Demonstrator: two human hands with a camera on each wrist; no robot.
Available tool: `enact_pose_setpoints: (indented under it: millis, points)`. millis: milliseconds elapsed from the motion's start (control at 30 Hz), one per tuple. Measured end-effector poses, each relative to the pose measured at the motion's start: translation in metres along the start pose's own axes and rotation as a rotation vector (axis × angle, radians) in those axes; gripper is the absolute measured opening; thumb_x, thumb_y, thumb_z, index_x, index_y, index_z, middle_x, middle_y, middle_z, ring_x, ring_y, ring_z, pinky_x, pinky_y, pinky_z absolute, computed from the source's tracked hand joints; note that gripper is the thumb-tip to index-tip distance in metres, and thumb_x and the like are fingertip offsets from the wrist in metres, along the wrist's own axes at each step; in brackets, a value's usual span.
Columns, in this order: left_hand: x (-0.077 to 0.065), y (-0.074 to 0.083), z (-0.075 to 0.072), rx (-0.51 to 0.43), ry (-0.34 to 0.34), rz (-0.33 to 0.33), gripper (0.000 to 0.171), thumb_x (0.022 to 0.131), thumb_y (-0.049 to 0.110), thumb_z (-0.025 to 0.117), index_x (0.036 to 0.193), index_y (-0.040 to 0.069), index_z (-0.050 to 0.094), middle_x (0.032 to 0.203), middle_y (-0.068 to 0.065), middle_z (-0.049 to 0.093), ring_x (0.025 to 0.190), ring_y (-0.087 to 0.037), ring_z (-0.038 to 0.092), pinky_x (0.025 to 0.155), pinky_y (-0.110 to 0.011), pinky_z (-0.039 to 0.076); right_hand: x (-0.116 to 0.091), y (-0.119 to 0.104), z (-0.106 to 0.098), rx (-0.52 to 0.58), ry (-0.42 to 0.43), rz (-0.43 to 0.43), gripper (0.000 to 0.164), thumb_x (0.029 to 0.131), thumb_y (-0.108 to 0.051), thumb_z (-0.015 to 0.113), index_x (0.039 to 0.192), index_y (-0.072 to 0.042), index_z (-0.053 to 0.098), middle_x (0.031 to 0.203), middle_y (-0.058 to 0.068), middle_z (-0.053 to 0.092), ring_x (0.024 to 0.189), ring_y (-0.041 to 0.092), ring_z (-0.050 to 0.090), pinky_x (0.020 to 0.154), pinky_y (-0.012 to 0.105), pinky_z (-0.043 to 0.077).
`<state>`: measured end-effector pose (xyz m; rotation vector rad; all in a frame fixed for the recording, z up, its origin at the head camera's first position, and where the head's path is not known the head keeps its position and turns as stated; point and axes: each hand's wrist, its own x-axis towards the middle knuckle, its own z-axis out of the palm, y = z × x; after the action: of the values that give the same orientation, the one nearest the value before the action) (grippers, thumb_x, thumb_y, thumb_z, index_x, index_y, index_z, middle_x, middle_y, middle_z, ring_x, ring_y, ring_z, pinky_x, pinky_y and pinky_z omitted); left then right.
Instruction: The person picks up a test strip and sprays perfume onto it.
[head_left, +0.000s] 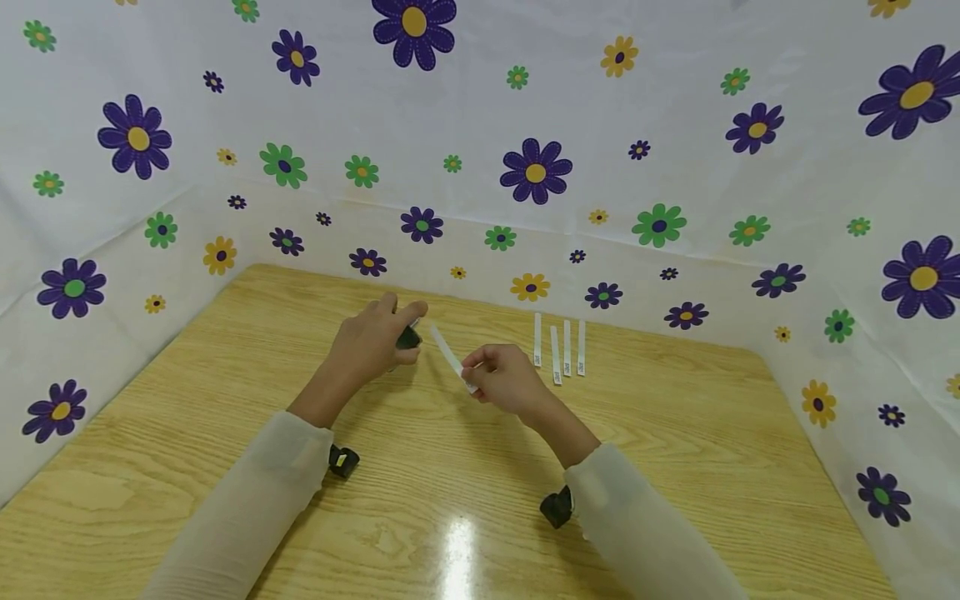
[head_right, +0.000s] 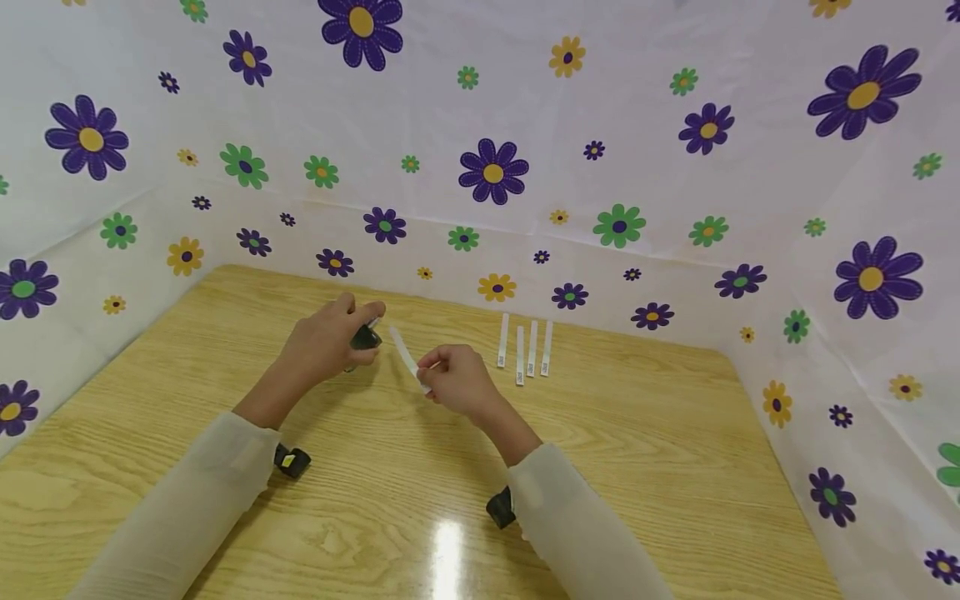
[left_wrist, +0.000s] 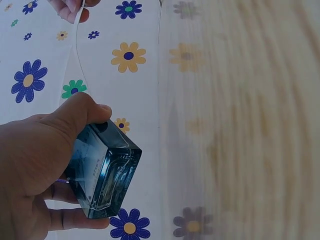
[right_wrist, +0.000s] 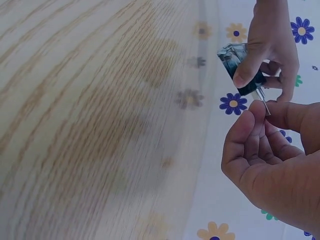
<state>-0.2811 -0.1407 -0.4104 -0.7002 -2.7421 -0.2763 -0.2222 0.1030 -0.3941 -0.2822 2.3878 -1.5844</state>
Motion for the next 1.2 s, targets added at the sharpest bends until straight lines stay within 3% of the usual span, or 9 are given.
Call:
enact_pose_setpoints:
  millis: [600,900,1200]
  points:
    - [0.000,0.002,-0.003,-0.016,0.002,0.014,0.060,0.089,0.038,0.080,0.140,0.024,0.052,0.107,-0.014,0.052,0.079,-0.026,0.056,0.050,-0.039,0.049,-0.002,-0.006,-0.001,0.014,0.000,0.009,0.013,0.102,-0.009,0.063,0.109,0.001,0.069,0.097,0.020,0.068,0.090,0.042,0.068,0.081,0.046,0.059]
    - [0.001,0.001,-0.004,-0.018,0.014,0.004,0.061,0.089,0.037,0.079,0.142,0.024,0.053,0.108,-0.015,0.053,0.082,-0.027,0.057,0.053,-0.041,0.051,-0.002,-0.008,-0.002,0.014,0.014,0.015,0.013,0.102,-0.008,0.063,0.109,0.000,0.069,0.093,0.013,0.067,0.091,0.043,0.068,0.080,0.045,0.059]
    - [0.000,0.000,-0.004,-0.010,0.049,0.023,0.061,0.089,0.040,0.079,0.142,0.026,0.053,0.104,-0.013,0.051,0.076,-0.025,0.053,0.050,-0.038,0.048,-0.002,-0.006,-0.011,-0.018,0.049,0.018,0.015,0.103,-0.011,0.063,0.111,0.000,0.069,0.102,0.020,0.069,0.088,0.038,0.069,0.079,0.042,0.059]
